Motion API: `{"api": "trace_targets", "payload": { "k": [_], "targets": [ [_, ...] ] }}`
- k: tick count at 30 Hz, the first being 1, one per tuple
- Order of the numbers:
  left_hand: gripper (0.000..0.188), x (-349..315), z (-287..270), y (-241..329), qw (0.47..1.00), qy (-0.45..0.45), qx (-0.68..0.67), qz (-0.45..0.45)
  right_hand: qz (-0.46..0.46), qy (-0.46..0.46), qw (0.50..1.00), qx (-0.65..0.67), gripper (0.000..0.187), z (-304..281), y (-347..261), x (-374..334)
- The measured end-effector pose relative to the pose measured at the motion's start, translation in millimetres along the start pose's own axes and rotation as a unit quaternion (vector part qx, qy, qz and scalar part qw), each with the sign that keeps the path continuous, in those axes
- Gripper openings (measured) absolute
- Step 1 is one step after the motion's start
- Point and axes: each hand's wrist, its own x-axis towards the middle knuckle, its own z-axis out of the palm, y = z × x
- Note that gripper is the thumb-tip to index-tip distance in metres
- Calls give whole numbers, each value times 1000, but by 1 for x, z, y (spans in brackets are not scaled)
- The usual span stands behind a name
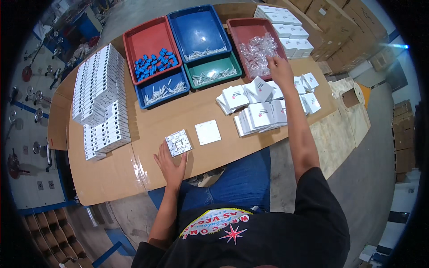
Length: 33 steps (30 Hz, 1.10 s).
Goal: The person assembles a small electronic device by hand. They open a white box, place a circuit board inside, add a blue component and a white connector, and then close the box. The person handles the components one by one from trays on the table.
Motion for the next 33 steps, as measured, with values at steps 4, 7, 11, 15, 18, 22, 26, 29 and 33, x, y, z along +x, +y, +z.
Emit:
{"api": "trace_targets", "payload": {
  "k": [4,7,11,15,18,22,26,29,33],
  "targets": [
    [89,0,1,1,1000,4,-1,-5,-99,-143,980,-94,26,22,56,27],
    [88,-1,-1,1,1000,4,4,-8,-92,-226,963,-112,36,37,56,32],
    [86,0,-2,4,1000,4,3,-12,-128,-177,968,-120,27,51,62,23],
    [84,0,-2,4,1000,15,-21,-8,-78,-96,990,-75,18,39,60,22],
    [76,-2,1,-2,995,57,-78,-6,-33,-29,998,49,18,18,48,13],
    [55,1,-16,26,973,96,-211,-3,12,-60,965,256,25,-10,4,-23],
    [38,14,-18,87,931,-29,-364,7,76,-109,887,443,29,-12,-73,-98],
    [45,20,-13,136,819,-99,-562,-56,127,-156,819,538,23,13,-118,-165],
    [43,22,-18,151,736,-48,-657,-158,213,-231,740,594,19,40,-158,-228]
  ]
}}
